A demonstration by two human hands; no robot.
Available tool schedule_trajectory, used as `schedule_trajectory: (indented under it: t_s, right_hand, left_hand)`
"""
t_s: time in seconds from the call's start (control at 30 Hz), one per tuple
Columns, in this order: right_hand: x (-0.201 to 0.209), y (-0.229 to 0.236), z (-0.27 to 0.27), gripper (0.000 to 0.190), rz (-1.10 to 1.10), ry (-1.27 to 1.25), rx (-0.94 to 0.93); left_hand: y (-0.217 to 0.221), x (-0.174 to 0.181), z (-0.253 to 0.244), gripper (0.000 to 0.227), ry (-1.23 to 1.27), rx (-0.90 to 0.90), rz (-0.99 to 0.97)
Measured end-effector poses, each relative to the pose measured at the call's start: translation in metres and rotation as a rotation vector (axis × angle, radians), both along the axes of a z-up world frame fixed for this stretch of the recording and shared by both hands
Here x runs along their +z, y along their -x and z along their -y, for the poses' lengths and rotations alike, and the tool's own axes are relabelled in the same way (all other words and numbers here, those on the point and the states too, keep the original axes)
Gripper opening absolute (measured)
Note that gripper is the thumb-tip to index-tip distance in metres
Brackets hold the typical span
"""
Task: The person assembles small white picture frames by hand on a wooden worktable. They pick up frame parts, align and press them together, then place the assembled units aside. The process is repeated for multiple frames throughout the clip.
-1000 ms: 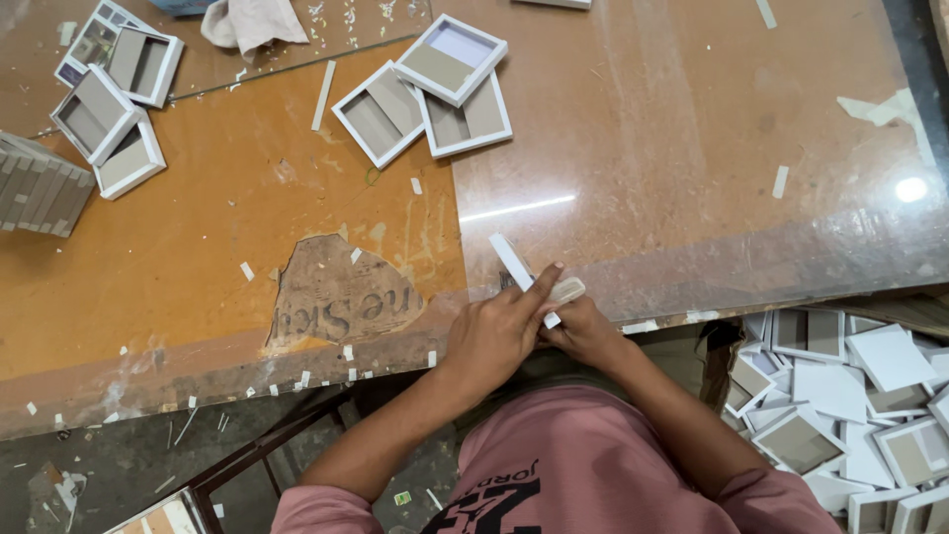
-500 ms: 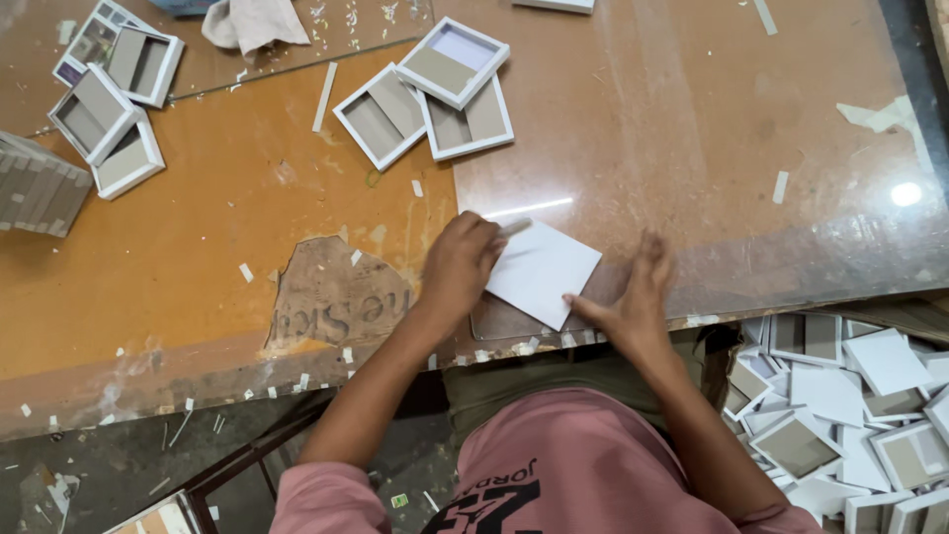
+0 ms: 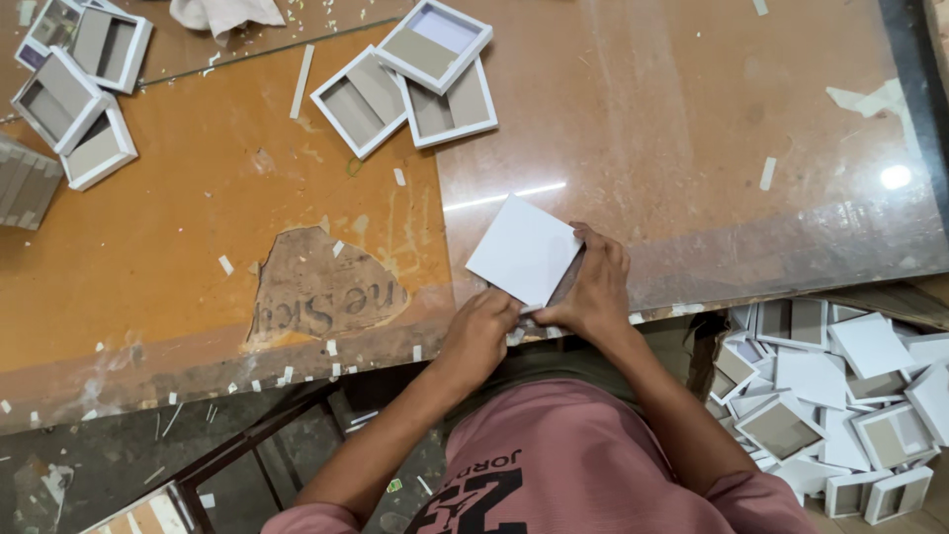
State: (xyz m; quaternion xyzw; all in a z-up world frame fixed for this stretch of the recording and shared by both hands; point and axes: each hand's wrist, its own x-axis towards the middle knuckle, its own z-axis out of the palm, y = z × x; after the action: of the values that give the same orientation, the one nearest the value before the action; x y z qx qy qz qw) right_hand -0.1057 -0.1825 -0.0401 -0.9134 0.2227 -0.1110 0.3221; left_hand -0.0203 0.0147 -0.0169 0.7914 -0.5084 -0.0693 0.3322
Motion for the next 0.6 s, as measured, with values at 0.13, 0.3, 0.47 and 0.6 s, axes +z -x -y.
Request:
schedule_trajectory:
  t_s: [0.13,0.3,0.47,0.6]
  right_hand:
    - [-0.008,-0.001,0.003,0.139,-0.108,-0.049,-0.014]
    - [-0.016,0.001,0.014,0.15,0.187,-0.116,0.147]
    - [-0.023,0.011,0.011,0.156,0.196,0.037,0.062]
    - [-0.031,0.014,0.01,0.142,0.069,0.059,0.08]
  left_hand:
    - [-0.029,0.012,0.029,0.027,0.004,0.242,0.128]
    - [-0.052,-0.011,0.1,0.015,0.09,0.121,0.245]
    - [-0.024,-0.025,0.087,0.019,0.011,-0.281,0.192]
    - [-0.026,-0.012,0.045,0.028,-0.032,-0.338,0.091]
